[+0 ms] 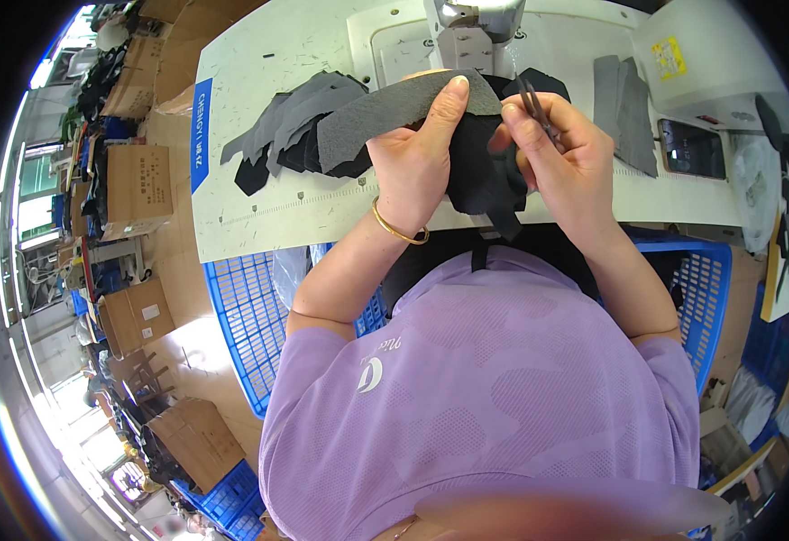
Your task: Stitch together black shoe upper components using an industrial sewing machine and trim excess material with snips.
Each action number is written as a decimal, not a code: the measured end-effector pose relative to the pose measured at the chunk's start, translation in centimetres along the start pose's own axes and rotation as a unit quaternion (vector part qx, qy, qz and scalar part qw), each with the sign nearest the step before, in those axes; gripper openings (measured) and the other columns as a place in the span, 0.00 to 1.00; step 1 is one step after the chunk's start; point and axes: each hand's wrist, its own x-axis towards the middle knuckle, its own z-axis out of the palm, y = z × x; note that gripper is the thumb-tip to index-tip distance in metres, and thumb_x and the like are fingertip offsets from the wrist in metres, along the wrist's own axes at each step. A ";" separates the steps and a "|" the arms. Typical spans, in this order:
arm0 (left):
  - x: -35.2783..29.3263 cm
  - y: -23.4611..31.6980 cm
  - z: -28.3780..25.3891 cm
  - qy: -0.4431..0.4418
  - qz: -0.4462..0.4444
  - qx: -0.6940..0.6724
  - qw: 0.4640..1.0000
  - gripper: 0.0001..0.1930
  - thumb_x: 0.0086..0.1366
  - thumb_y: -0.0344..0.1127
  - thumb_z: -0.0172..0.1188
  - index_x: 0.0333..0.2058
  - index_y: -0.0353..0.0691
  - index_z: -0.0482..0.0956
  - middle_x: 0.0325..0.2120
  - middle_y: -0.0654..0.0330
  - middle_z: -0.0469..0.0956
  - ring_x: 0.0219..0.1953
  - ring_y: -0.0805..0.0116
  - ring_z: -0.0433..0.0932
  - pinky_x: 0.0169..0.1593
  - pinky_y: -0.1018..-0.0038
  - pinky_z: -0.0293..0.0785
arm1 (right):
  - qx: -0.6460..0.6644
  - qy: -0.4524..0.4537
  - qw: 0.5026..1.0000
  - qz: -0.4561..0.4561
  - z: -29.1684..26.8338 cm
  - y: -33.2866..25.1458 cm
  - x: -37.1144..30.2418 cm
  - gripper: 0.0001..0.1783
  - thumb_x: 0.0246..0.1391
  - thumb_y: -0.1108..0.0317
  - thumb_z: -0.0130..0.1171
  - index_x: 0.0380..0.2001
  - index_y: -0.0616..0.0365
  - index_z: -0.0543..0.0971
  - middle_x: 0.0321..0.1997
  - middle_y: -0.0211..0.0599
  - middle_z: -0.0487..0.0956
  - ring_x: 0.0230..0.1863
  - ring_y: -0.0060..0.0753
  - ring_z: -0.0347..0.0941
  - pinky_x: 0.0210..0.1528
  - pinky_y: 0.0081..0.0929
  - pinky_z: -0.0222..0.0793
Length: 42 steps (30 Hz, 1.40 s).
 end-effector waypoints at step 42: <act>5.2 2.8 -0.3 -0.023 -0.155 -0.051 0.986 0.09 0.59 0.29 0.67 0.23 0.30 0.81 0.20 0.64 0.78 0.19 0.80 0.73 0.22 0.82 0.68 | 0.106 0.032 0.993 -0.028 2.5 -1.3 3.5 0.12 0.61 0.65 0.57 0.28 0.61 0.78 0.19 0.26 0.77 0.18 0.08 0.63 0.20 0.11 0.55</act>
